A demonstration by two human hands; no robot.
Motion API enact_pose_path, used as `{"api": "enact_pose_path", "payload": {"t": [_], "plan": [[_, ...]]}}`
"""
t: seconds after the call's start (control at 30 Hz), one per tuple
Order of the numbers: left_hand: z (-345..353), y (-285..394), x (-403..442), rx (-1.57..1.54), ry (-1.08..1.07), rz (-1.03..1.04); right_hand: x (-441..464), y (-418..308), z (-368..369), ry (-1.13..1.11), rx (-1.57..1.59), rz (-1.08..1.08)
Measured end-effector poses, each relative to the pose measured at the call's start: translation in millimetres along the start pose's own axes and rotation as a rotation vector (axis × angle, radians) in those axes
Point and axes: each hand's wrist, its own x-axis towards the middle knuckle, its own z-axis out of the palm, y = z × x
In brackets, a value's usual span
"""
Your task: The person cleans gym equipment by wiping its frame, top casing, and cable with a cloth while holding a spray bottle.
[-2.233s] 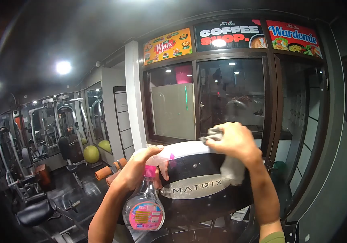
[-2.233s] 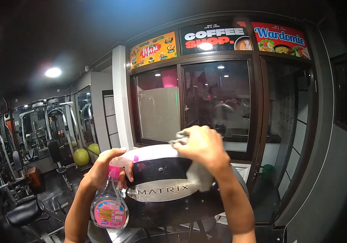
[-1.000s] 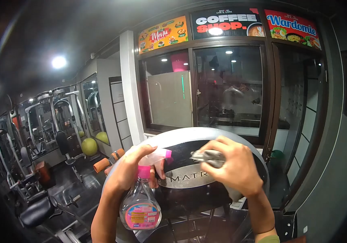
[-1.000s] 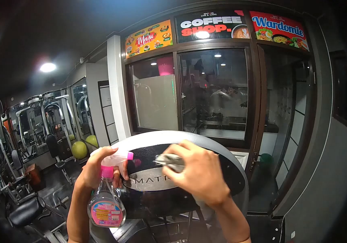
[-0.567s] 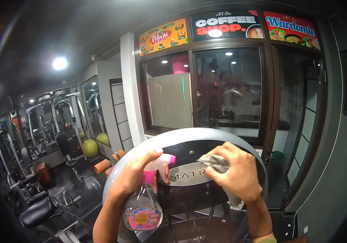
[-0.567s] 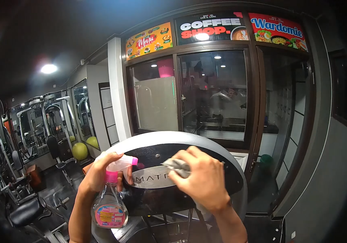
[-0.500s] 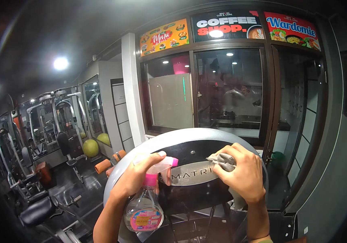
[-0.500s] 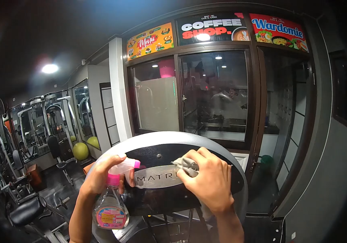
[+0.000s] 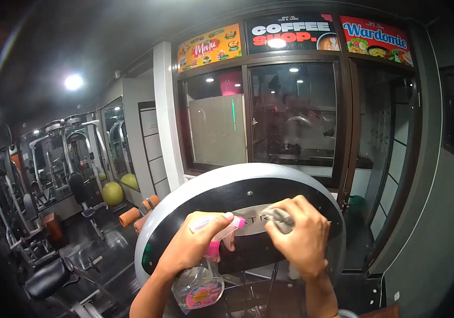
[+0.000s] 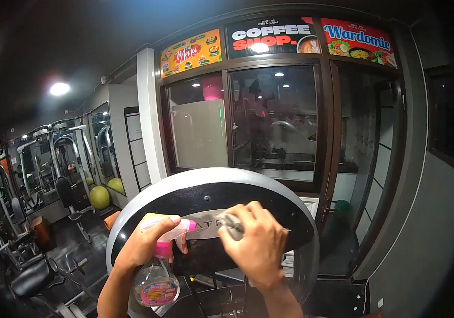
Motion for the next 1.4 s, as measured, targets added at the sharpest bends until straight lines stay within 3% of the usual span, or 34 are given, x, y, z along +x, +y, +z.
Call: {"api": "enact_pose_path", "payload": {"t": [0.1,0.37,0.47,0.57,0.7,0.77,0.9,0.97,1.17,1.3,1.4], "plan": [[-0.1,0.4,-3.2,0.006,0.006,-0.015,-7.0,-11.2,10.5,-0.112,0.201,-0.146],[-0.2,-5.3,-9.4,-0.037,0.014,0.007,-13.3,17.4,0.5,0.119,0.07,0.094],[0.6,-5.5,-9.8,-0.03,0.002,-0.002,-27.8,4.9,14.1,0.061,0.148,-0.09],[0.7,-6.8,-12.4,-0.059,0.011,0.014,-39.2,-9.0,4.9,-0.059,0.139,-0.069],[4.3,-14.2,-20.4,-0.068,-0.007,0.026,-33.2,22.8,0.0,0.191,0.053,0.062],[6.9,-18.4,-25.1,-0.06,-0.004,0.009,-36.0,21.5,4.4,0.182,0.077,0.085],[17.3,-20.8,-28.1,-0.052,0.032,0.096,-53.0,-8.7,13.4,-0.041,0.121,-0.138],[19.8,-21.8,-30.3,-0.035,0.046,0.123,-54.0,-12.3,11.1,-0.064,0.154,-0.109],[21.5,-25.2,-38.9,0.002,0.047,0.096,-53.0,17.7,1.3,0.162,0.123,0.142],[26.1,-23.8,-36.3,0.009,0.045,0.091,-70.6,-6.6,12.5,0.029,0.097,-0.074],[27.7,-23.3,-36.9,0.028,0.057,0.094,-75.8,-1.5,10.7,0.035,0.119,-0.079]]}}
